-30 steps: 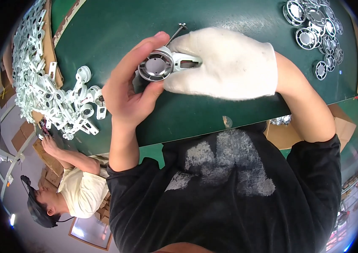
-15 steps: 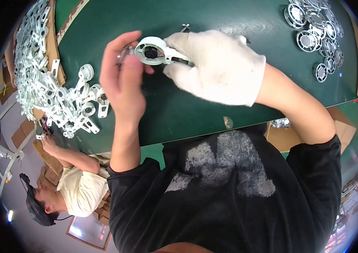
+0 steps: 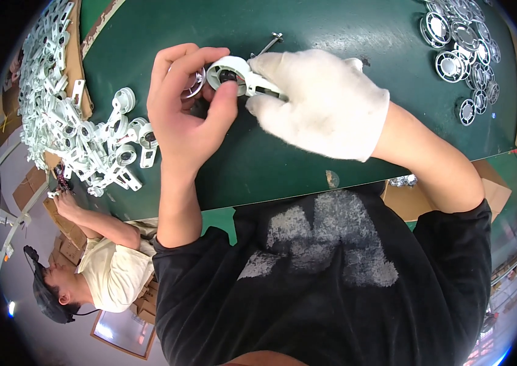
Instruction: The person assembles small plastic housings, metal rings, and screws by hand at a factory production line.
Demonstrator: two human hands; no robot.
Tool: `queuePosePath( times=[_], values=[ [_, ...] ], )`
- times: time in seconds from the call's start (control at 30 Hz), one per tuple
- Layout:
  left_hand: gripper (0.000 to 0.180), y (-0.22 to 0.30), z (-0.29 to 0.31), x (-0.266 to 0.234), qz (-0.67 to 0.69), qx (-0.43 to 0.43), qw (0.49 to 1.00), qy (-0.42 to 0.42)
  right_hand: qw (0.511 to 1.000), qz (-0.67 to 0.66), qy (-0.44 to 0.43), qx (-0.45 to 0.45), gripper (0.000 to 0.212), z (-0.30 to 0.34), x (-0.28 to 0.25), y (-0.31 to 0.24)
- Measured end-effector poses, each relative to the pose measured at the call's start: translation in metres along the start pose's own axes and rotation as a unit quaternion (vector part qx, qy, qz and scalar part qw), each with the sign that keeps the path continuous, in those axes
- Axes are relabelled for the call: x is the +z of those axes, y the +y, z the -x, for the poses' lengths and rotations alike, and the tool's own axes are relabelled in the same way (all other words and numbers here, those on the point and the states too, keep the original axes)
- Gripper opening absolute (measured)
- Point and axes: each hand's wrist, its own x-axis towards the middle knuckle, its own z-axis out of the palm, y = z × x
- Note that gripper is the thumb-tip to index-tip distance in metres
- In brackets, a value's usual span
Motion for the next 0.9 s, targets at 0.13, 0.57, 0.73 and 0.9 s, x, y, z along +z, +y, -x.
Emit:
queuePosePath(
  times=[0.13, 0.57, 0.73, 0.9],
  values=[
    [0.036, 0.004, -0.001, -0.001, 0.001, 0.027, 1.0, 0.007, 0.999, -0.024, -0.031, 0.011, 0.033, -0.002, -0.006, -0.001],
    [0.042, 0.015, 0.003, -0.006, -0.003, 0.053, 0.999, 0.002, 0.993, -0.115, -0.014, -0.038, 0.028, -0.004, -0.003, 0.009],
    [0.058, 0.0, -0.002, 0.007, -0.044, 0.223, 0.972, -0.061, 0.956, -0.272, -0.107, -0.002, 0.022, 0.0, -0.01, 0.006],
    [0.062, 0.001, 0.001, 0.008, -0.003, 0.191, 0.98, -0.061, 0.942, -0.295, -0.151, 0.045, 0.016, 0.001, -0.019, 0.002]
  ],
)
